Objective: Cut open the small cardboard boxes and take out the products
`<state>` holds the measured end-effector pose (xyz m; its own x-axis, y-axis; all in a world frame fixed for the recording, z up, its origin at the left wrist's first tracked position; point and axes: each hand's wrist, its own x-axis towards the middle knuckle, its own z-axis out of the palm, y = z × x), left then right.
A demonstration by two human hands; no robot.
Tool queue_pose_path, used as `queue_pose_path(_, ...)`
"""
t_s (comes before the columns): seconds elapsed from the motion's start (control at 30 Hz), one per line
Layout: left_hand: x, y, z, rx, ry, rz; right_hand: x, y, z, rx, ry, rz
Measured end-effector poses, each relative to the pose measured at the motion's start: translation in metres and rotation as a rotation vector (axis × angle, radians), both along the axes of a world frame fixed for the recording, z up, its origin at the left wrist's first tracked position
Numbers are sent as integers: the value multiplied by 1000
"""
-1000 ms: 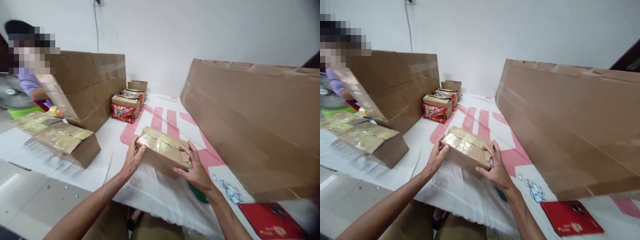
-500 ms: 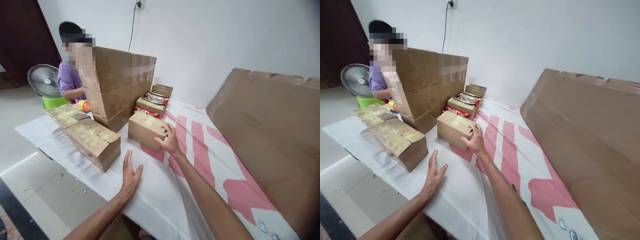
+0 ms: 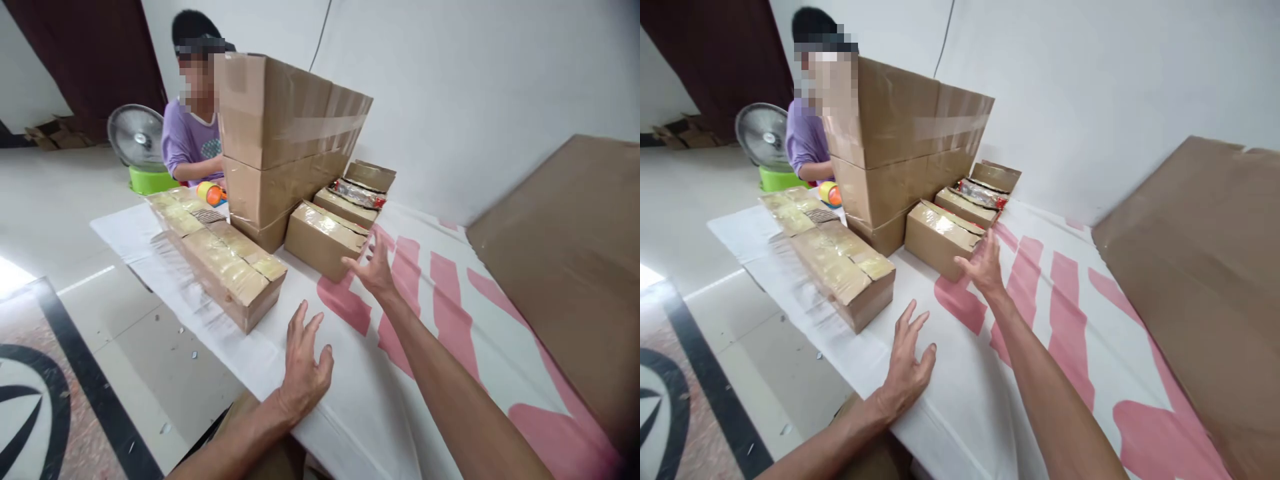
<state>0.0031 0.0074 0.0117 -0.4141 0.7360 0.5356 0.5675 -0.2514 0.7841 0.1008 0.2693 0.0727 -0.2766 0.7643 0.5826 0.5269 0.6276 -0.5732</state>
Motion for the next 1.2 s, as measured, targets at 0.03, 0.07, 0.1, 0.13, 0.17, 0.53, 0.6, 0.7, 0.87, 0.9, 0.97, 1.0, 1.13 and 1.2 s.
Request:
queue_pose_path(0.03,-4,-8,7,77,16,31,3,-14,3,-52,72,-42)
queue_pose_path(0.07,-9,-16,13,148,23,72,5,-30,6,-103,144,-77)
queue_pose_path(0.1,-17,-25,19,214,22,125,6,-47,9,-127,195,-91)
queue_pose_path(0.13,-26,-34,24,271,14,188,4,-65,12,-126,216,-76)
queue_pose_path(0.17,-36,-41,28,315,2,261,-1,-82,14,-128,216,-25)
queue_pose_path(0.53,-81,-37,14,-46,-460,335,-129,-164,1,-614,404,498)
queue_pose_path(0.6,-62,-43,14,-43,-403,322,-114,-168,-2,-600,417,476)
queue_pose_path(0.7,-19,-63,14,-82,-298,231,-67,-174,-4,-587,439,409)
queue_pose_path(0.87,63,-114,11,-130,-246,-139,33,-190,-1,-646,473,266)
queue_pose_path(0.9,77,-125,10,-129,-245,-218,50,-194,0,-670,470,253)
queue_pose_path(0.97,96,-141,11,-121,-231,-341,79,-201,1,-700,453,213)
queue_pose_path(1.0,102,-147,11,-115,-215,-375,91,-204,2,-699,448,174)
queue_pose_path(1.13,92,-146,16,5,-56,-339,131,-224,4,-595,502,-34)
queue_pose_path(1.2,65,-136,24,107,34,-237,155,-242,3,-511,486,-95)
